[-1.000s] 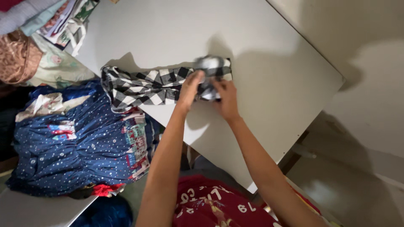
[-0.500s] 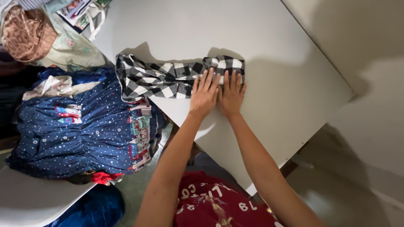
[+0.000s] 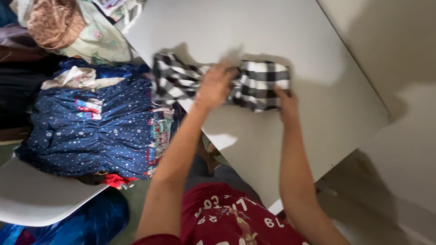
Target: The person folds several garments one by one on a white table, including a checkered top, a red cloth, a striped garment, a floral dress, a white cloth, and a checkered shirt. Each item is smoothed, folded into a compact rectangle, and placed on a growing stack.
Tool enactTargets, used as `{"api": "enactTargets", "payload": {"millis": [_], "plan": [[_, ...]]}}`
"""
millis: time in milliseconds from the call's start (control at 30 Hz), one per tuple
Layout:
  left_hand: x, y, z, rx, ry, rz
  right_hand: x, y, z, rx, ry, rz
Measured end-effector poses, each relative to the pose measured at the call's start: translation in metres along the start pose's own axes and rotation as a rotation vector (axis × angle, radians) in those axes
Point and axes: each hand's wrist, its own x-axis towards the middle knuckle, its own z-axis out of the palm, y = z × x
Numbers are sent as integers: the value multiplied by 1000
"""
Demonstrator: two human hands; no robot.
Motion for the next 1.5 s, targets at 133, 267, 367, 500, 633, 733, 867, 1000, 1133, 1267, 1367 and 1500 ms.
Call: {"api": "enactTargets", "payload": {"millis": [133, 267, 367, 500, 633, 733, 867, 1000, 1133, 1267, 1367, 1500], "plan": [[-3, -59, -68, 528, 280, 133, 13, -25, -39, 1, -30, -61], [-9, -70, -89, 381, 27, 7, 11, -52, -61, -24, -47, -142], [-19, -66, -90, 353, 39, 38, 6, -74, -68, -8, -47, -173], [-48, -48, -68, 323, -56, -31, -5, -106, -61, -88, -19, -256], [-81, -49, -35, -189, 223, -171, -28, -132, -32, -329, 81, -320], [-88, -66, -18, -609, 201, -508, -57, -147, 15, -786, 157, -576], [-85, -91, -7, -1056, 194, -663, -135, -109, 131, -459, -32, -484], [-87, -102, -9, -950, 217, -627, -173, -69, 232, -817, -227, -903], [-84, -91, -22, -888, 251, -463, -169, -55, 229, -598, -430, -680], [-80, -64, -34, -880, 316, -596, -137, -55, 188, -763, -135, -1054], [-84, -46, -44, -583, 431, -651, -113, -48, 180, -1135, -82, -1086], [-78, -28, -41, -43, 512, -296, -95, -30, 177, -1163, -195, -990]]}}
